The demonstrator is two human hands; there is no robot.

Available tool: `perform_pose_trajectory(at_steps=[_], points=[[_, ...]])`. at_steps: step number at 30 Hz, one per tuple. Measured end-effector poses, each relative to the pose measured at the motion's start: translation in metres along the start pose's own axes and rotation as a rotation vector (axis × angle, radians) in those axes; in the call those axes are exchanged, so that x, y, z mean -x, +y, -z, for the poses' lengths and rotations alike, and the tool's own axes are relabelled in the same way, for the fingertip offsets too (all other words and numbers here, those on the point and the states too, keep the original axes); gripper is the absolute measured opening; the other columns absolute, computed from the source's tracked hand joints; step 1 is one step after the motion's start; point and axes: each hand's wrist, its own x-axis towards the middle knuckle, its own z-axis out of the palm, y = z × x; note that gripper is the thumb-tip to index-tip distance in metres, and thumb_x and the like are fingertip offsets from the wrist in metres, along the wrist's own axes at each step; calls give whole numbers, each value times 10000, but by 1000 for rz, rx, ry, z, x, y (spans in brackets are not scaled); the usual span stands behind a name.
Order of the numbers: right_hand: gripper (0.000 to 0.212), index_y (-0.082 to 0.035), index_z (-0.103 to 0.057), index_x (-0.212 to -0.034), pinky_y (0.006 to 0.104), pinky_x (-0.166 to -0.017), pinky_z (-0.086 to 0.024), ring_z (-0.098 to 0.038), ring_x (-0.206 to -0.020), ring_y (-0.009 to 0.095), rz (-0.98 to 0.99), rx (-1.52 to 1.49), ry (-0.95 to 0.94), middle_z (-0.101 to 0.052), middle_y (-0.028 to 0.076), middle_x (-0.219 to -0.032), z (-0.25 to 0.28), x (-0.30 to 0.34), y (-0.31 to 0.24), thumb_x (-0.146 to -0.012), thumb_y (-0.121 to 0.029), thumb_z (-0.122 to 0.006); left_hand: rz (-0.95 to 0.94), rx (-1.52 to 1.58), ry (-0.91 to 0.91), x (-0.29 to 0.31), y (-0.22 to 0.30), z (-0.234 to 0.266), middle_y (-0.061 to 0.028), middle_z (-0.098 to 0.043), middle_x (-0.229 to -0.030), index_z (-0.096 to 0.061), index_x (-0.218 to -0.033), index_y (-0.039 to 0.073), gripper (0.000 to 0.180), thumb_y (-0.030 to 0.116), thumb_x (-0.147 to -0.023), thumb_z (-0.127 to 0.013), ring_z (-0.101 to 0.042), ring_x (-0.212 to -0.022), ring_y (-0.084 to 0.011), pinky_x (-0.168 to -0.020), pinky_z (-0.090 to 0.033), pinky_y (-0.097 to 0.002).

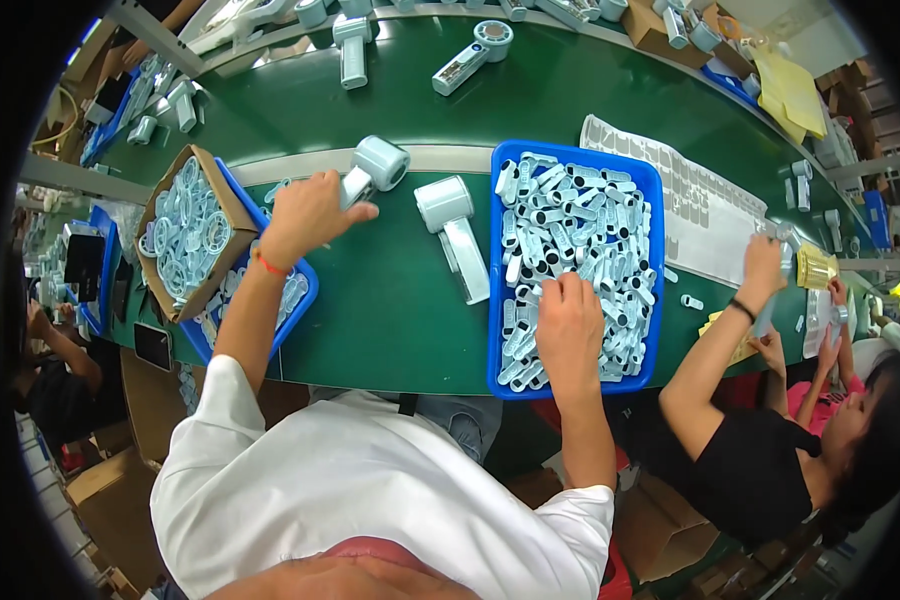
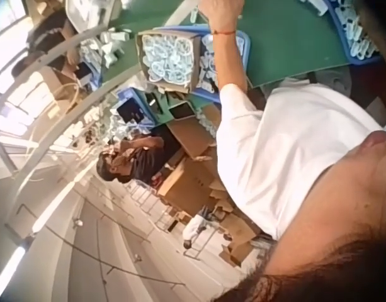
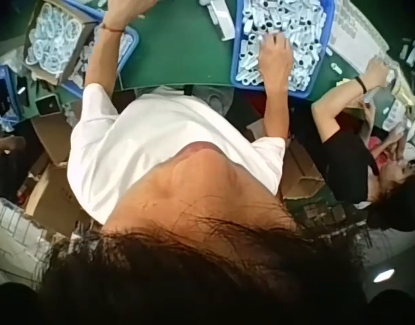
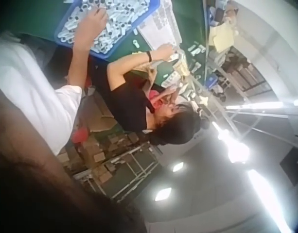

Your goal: Assembling plastic components for a handheld device on a factory production line.

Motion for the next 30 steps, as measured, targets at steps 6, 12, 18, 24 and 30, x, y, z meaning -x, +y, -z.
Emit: perform_pose_trajectory(at_steps=[6, 12, 18, 24, 30], points=[[283, -45, -595, -993, 391, -729, -443, -554, -840, 282, -43, -43, -55, -587, 98, -909, 13, 5, -7, -718, -11, -651, 291, 317, 309, -165, -49, -4, -221, -572, -1134, -489, -1204, 12, 797, 664, -749, -544, -574, -1040, -349, -854, -458, -444], [344, -49, -601, -1053, 379, -765, -437, -547, -868, 297, -180, -180, 31, -549, 114, -951, 11, 18, -11, -714, 1, -634, 600, 477, 103, -257, -58, -57, -186, -303, -1401, -262, -1381, 17, 958, 576, -692, -625, -318, -1282, -372, -993, -327, -513], [326, -52, -602, -1042, 397, -807, -409, -533, -928, 295, -176, -184, 62, -566, 106, -976, -2, 20, -6, -719, -16, -624, 67, 92, 691, -274, 19, -57, -213, -470, -1228, -466, -1194, 3, 656, 475, -768, -626, -458, -1124, -361, -950, -385, -464], [362, -46, -595, -1086, 390, -863, -377, -520, -977, 273, -114, -123, -37, -559, 101, -1019, 2, 20, -8, -728, 5, -606, -17, 390, -63, -270, 119, -65, -184, -522, -1213, -528, -1168, -2, 633, 374, -682, -678, -461, -1182, -352, -968, -394, -457], [429, -37, -537, -1205, 407, -959, -353, -454, -1137, 324, -89, -322, 101, -483, 143, -1246, 6, 8, -24, -798, -142, -619, -207, 1496, -77, -165, 90, -15, -140, -602, -969, -480, -1064, 16, 406, 292, -804, -625, -627, -832, -191, -707, -524, -354]])
